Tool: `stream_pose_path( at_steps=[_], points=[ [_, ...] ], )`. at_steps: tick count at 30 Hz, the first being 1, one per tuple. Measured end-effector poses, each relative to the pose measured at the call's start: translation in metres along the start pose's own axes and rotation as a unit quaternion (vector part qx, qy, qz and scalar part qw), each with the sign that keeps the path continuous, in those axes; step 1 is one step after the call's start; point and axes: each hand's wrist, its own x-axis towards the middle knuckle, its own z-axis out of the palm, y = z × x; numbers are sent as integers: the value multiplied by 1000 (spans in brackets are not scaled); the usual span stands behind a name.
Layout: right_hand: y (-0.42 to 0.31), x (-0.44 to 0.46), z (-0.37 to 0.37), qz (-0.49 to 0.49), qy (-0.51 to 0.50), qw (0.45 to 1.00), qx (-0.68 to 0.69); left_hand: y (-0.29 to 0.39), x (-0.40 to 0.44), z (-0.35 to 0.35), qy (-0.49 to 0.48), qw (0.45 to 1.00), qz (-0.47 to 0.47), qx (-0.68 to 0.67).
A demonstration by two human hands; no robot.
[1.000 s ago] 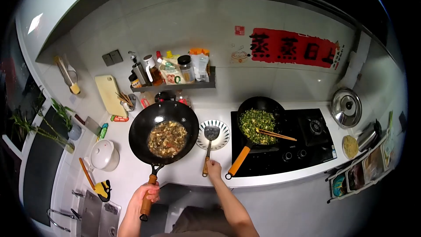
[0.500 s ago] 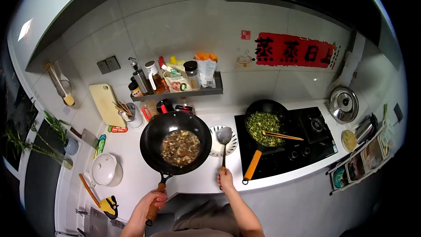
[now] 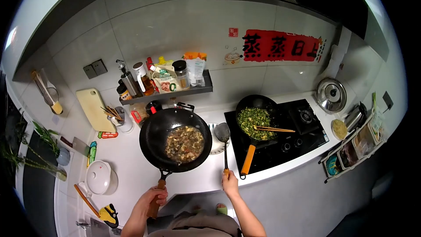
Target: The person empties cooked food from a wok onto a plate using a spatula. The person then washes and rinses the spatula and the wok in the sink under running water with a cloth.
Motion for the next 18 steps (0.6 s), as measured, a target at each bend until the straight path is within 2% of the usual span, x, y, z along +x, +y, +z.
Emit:
stream_pose_path(
  at_steps=[3, 8, 11, 14, 15, 16, 18],
  points=[
    [-24, -21, -9, -37, -6, 996, -77, -3, 4, 3, 3, 1000, -1, 24],
    [-65, -45, -33, -41, -31, 994, -100, -8, 10, 24, -11, 1000, -3, -8],
    [-81, -37, -61, -187, -14, 955, -232, -12, 16, 32, -4, 1000, -8, -10],
    [-112, -28, -88, -183, -33, 934, -304, -19, 22, 32, 12, 1000, 0, 6],
    [-101, -11, -97, -222, -31, 932, -285, -20, 23, 34, 14, 1000, 3, 4],
    [-115, -8, -104, -190, -65, 946, -256, -20, 23, 38, 18, 1000, 3, 0],
    [-127, 2, -114, -288, -35, 900, -326, -21, 25, 44, 24, 1000, 7, -4]
  ],
)
